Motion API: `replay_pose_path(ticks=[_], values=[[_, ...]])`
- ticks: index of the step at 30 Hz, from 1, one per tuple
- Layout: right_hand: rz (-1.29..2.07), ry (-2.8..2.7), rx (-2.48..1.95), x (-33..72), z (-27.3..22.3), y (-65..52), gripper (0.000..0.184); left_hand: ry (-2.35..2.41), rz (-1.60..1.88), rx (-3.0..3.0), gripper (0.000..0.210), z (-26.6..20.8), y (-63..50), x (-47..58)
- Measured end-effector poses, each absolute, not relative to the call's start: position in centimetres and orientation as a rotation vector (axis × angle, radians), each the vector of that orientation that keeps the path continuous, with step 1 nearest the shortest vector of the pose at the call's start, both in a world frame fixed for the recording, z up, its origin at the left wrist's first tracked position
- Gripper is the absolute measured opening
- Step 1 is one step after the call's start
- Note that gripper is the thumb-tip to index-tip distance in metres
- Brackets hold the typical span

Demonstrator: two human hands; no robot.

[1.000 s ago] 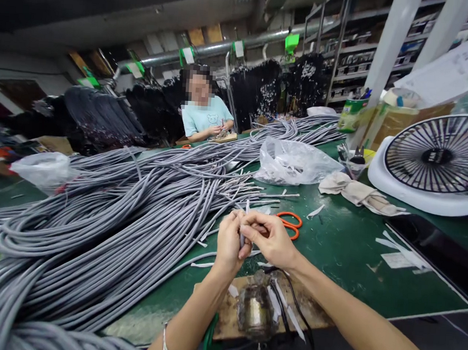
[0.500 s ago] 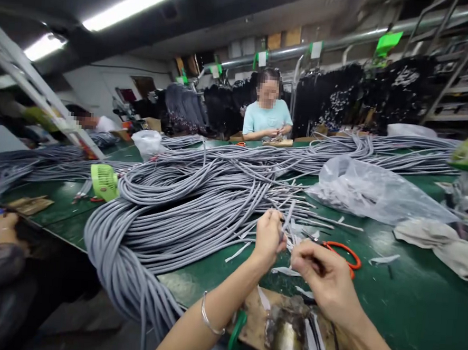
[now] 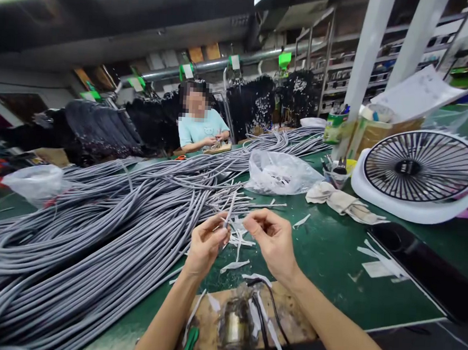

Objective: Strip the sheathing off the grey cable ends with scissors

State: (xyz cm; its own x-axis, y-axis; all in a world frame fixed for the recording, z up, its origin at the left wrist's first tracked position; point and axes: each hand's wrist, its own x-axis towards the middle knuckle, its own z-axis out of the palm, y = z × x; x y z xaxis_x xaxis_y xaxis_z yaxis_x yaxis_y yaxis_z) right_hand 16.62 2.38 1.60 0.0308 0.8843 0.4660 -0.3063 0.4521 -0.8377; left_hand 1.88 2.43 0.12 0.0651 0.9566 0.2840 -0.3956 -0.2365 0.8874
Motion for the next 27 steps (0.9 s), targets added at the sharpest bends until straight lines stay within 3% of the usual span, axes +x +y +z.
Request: replay_pose_path(ticks=[7,11,16,21,27], values=[[0.798,-1.635,-0.468,17.1,2.5,0.8,0.011,0.795,1.608,1.320,0.016,-0.2,2.4,2.0],[0.695,-1.929,-0.311,16.7,2.8,-0.3,0.010,0.885,1.712,1.378,0.024,0.2,2.1,1.7],[0.388,-1.755,-0.486,16.4,2.0,-0.4,0.019,0.905,1.740,1.392,0.029,0.6,1.6,1.3],[0.322,-1.618,-0.633,16.0,1.4,-0.2,0.036,0.851,1.689,1.463,0.032,1.0,1.1,1.3],[0.113,-1.466,-0.823,16.4,1.6,0.1,0.027,0.891,1.851,1.908,0.023,1.2,0.7,1.0]])
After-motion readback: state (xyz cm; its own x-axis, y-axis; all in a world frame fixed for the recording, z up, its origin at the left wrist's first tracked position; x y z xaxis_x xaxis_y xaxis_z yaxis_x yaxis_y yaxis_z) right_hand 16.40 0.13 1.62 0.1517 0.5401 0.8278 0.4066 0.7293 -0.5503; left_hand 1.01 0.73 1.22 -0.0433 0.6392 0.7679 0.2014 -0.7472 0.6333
